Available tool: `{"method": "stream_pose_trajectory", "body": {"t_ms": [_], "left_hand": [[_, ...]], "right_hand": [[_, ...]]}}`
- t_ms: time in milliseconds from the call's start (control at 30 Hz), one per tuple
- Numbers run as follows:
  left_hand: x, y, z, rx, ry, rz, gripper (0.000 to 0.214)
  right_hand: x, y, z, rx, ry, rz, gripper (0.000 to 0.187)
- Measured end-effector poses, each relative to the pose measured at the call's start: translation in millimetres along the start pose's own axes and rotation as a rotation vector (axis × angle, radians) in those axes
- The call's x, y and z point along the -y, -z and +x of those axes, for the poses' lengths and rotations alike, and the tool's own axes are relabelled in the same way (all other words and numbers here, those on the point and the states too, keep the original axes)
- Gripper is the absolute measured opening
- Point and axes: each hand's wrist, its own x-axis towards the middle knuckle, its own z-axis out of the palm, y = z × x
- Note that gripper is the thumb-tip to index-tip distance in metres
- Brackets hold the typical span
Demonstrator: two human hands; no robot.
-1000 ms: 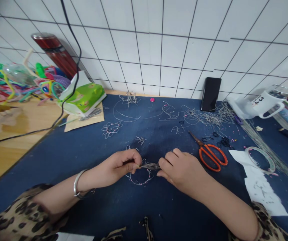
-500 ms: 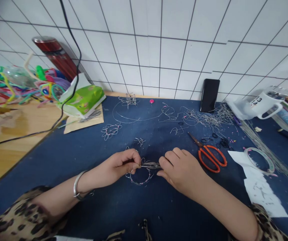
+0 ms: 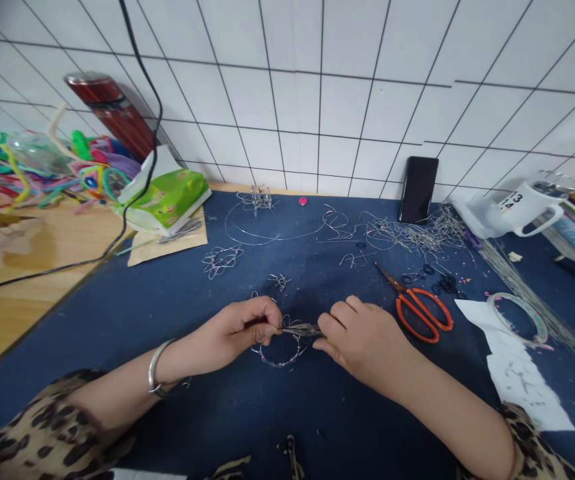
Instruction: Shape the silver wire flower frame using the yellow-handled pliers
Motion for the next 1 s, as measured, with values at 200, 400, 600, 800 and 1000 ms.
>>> {"method": "stream_pose_trajectory", "body": {"t_ms": [200, 400, 600, 800, 1000], "left_hand": [[-2, 1.6, 0, -0.006, -0.003, -0.02, 0.013], [-3, 2.8, 0, -0.005, 0.019, -0.053, 0.012], [-1, 1.4, 1, -0.037, 0.039, -0.15, 0.008], [1, 0.6, 3, -0.071, 0.059, -0.284, 0.003], [-2, 1.0, 4, -0.078, 0.098, -0.352, 0.003]], "right_hand": [[0, 0, 0, 0.002, -0.005, -0.007, 0.024], [1, -1, 1, 0.006, -0.023, -0.003, 0.022], [-4, -7, 3, -0.056, -0.044, 0.124, 0.024], [-17, -19, 2, -0.141, -0.182, 0.21, 0.031], [-20, -27, 3, -0.002, -0.241, 0.064, 0.031]]}}
